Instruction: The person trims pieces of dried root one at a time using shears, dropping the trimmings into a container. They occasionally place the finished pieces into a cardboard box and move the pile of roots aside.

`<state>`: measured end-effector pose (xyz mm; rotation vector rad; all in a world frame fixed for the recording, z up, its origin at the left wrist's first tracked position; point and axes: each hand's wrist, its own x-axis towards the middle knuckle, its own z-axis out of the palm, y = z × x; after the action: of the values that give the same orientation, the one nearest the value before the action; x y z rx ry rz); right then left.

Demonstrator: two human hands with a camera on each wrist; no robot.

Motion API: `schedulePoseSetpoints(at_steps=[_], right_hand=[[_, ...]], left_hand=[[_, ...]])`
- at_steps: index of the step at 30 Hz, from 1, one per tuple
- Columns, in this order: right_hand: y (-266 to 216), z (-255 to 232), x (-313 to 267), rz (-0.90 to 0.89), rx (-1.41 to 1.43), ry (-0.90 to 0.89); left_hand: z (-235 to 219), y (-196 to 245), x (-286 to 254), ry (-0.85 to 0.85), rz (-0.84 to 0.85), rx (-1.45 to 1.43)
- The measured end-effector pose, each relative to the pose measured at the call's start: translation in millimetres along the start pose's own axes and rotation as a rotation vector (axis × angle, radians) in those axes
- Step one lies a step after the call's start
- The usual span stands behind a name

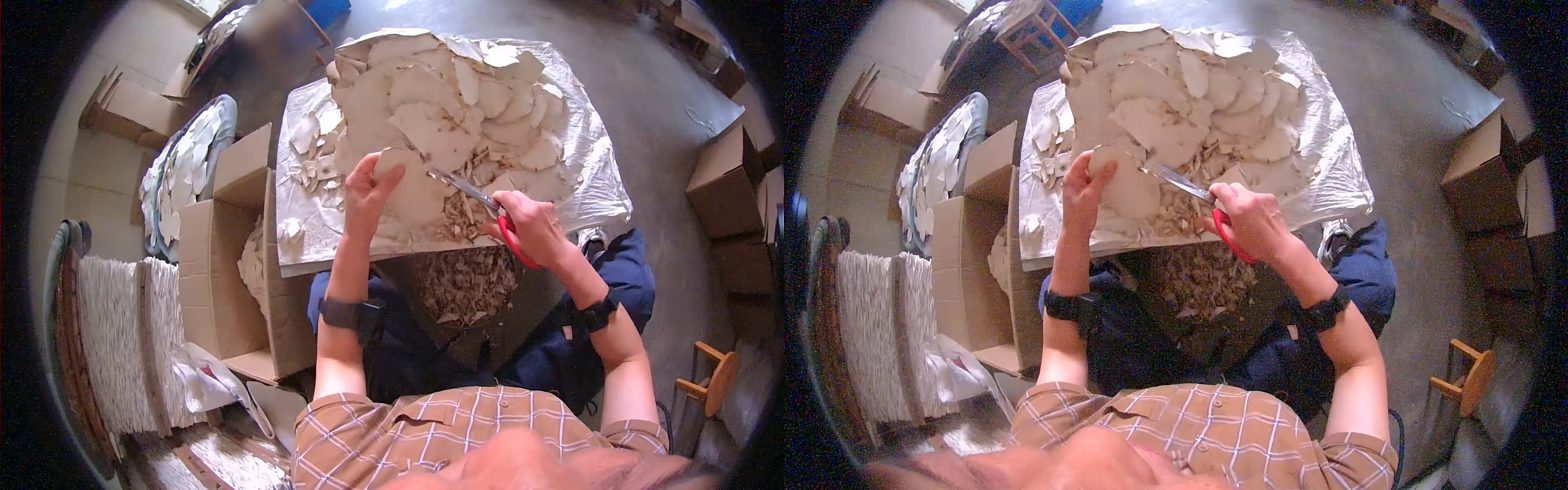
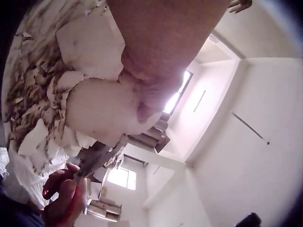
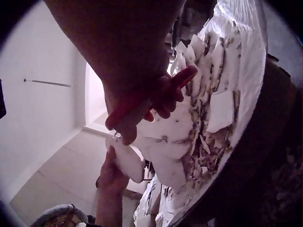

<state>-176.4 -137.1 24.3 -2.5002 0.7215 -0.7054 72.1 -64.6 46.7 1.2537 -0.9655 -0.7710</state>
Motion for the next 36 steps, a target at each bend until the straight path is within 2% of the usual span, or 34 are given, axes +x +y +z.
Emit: schedulePoseSetpoints(at_steps=[12,24,32,36], right_hand=[[0.0,-1.1,-1.6,-0.082,-0.011,-0.016],[2.4,-0.1,-7.5,-0.079,0.027,-0.117],[3.4,9.2,-7.8,-0.042,0.014,-0.158],[2.3,12.2,-5.2,-0.042,0.007,-0.163]], left_hand=[[0.9,3.8,-5.8,-0.039,-0.032,0.077],[-3.8,-1.3,-5.7,-0.126,-0.054,0.052],[-6.5,2.1,-4.4,-0.124,-0.072,0.256],[-13.2,-0.4,-1.7,-0.160,-0.100,0.219]])
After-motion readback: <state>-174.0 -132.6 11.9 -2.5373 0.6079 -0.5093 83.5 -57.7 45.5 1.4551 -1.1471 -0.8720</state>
